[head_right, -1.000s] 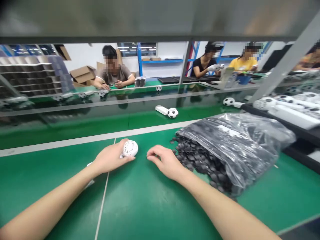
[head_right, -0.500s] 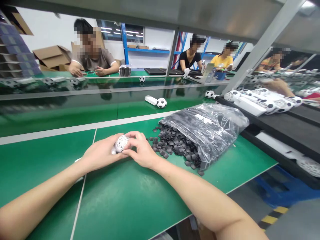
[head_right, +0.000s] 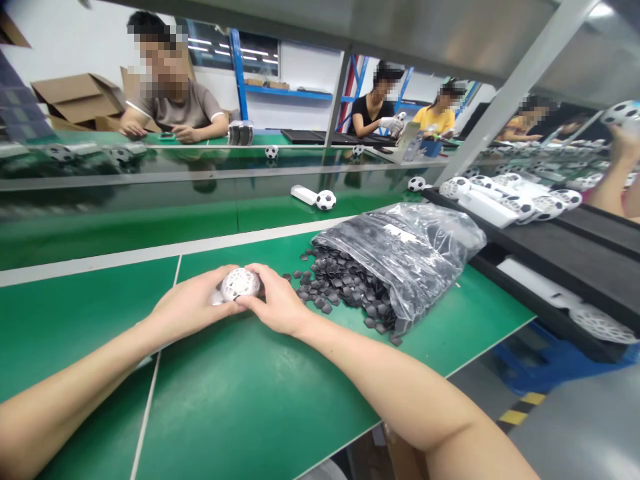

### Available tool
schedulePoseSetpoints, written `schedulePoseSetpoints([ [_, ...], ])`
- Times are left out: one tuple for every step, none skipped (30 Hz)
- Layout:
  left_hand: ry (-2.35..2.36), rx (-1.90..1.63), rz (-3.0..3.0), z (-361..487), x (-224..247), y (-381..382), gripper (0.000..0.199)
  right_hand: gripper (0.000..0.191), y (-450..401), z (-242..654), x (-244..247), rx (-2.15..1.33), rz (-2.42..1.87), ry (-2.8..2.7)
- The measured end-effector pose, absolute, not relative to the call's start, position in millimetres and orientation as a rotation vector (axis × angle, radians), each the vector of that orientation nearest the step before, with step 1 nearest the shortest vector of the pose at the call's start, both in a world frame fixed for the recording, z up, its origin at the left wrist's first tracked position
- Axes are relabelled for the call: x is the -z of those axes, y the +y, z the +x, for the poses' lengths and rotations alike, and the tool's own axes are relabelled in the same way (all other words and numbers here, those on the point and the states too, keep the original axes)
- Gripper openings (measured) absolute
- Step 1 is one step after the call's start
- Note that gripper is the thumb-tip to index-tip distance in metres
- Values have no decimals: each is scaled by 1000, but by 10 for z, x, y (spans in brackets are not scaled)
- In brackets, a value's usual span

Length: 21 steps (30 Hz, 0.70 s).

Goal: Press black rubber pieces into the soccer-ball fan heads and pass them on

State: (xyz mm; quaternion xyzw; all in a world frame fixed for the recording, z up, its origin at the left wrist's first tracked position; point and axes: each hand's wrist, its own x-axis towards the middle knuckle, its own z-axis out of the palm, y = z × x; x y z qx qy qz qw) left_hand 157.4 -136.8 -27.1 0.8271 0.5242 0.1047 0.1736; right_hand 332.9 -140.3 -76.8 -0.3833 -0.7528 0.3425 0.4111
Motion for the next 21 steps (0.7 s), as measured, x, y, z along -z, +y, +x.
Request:
schedulePoseSetpoints([
  [1492,-292,2341,1574,269,-1368,42,42,-1412,3318,769,-838,-978,-1900],
  [1499,-285,2342,1574,268,-1367,43,42,-1415,3312,767,-818,-990,-1903],
  [1505,-278,2346,1572,269,-1367,44,44,-1407,3314,761,-814,-992,-1909],
  [1511,-267,2349,1570,273,-1366,45,44,-1385,3330,749,-826,-985,-1923],
  [1523,-255,2348,1567,280,-1365,46,42,-1349,3362,731,-837,-983,-1938],
  [1538,-242,2343,1563,290,-1362,49,37,-1299,3414,707,-821,-1000,-1953],
  [1553,-231,2341,1559,300,-1358,53,28,-1239,3484,678,-765,-1045,-1964],
  [1559,-222,2347,1556,310,-1353,58,19,-1174,3569,647,-666,-1126,-1967],
  [1554,-219,2363,1552,318,-1348,61,11,-1108,3665,619,-513,-1246,-1957],
  [1543,-215,2387,1549,324,-1342,62,10,-1047,3762,598,-347,-1385,-1944],
  [1530,-209,2413,1544,326,-1337,62,10,-995,3854,586,-202,-1530,-1935],
  [1507,-202,2444,1538,326,-1331,60,9,-953,3933,585,-99,-1654,-1941],
  [1474,-197,2481,1529,325,-1325,59,8,-922,3995,594,-40,-1748,-1952],
  [1441,-196,2526,1518,324,-1318,58,8,-900,4038,612,-16,-1811,-1969],
  [1413,-198,2575,1504,324,-1309,57,8,-885,4063,635,-17,-1842,-1988],
  [1387,-203,2623,1488,327,-1298,57,7,-875,4074,660,-31,-1852,-1999],
  [1365,-212,2660,1471,332,-1287,57,6,-867,4076,681,-48,-1855,-2002],
  [1354,-220,2683,1454,338,-1275,58,4,-862,4073,698,-61,-1863,-2000],
  [1353,-227,2689,1440,346,-1263,59,4,-857,4069,709,-75,-1873,-1994],
  [1347,-233,2686,1428,353,-1252,60,3,-852,4067,713,-89,-1879,-1986],
  [1334,-238,2680,1420,358,-1243,60,3,-850,4066,711,-104,-1880,-1978],
])
